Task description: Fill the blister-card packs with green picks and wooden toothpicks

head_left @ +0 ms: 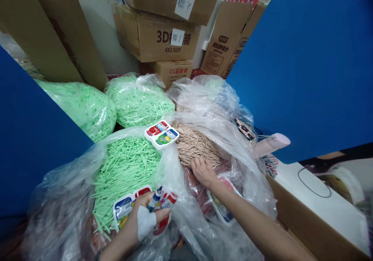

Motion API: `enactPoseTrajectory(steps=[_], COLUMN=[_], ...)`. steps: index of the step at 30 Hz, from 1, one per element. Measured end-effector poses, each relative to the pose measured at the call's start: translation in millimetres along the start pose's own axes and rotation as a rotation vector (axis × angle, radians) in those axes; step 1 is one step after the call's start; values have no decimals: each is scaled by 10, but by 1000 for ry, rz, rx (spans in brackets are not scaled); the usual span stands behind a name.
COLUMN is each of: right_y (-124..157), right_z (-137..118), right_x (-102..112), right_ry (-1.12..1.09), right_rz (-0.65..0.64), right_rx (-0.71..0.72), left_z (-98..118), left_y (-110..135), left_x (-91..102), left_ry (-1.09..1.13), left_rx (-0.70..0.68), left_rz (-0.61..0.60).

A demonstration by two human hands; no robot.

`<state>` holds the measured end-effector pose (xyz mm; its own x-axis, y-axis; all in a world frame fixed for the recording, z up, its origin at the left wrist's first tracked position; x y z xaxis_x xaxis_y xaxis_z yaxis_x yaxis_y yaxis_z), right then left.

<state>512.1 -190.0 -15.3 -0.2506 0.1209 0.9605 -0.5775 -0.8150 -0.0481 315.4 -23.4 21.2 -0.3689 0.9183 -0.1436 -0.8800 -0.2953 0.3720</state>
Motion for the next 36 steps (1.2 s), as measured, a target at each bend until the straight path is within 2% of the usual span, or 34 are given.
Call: enactPoseTrajectory(steps=[6,13,16,20,24,30,36], right_y=[-100,-170,-174,-174,-193,-229,-249], right_z=[46,155,207,290,378,483,578], right_x=[-32,83,193,266,259,272,218], right_ry=[-3,-46,-69,-116,-189,-407,-815], right_rz=[8,-34,-52,-74,-84,-14,12], right_rx=[68,52,29,-17,-88,-137,-181], left_z=[-109,68,107,175,343,533,624], left_y=[-5,31,6,-58,-137,-297,-521], left_x=[-4,3,-8,-113,-256,-372,-454], left_ry=[-75,-32,75,287,430,523,622], left_rx=[-36,-31,-7,53,51,40,8], left_rz=[-32,-36,-17,35,-24,-32,-77])
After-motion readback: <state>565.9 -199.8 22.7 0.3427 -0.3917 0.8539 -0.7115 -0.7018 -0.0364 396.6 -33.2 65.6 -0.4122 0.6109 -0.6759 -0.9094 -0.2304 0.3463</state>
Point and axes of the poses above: each hand's wrist, its own y-axis away from the middle knuckle, its own x-axis out of the back of the hand, z = x × y, the point moved 2 cm from there along -y, towards the middle knuckle, and after that the axes turned 6 degrees about z, right-handed, at the moved point
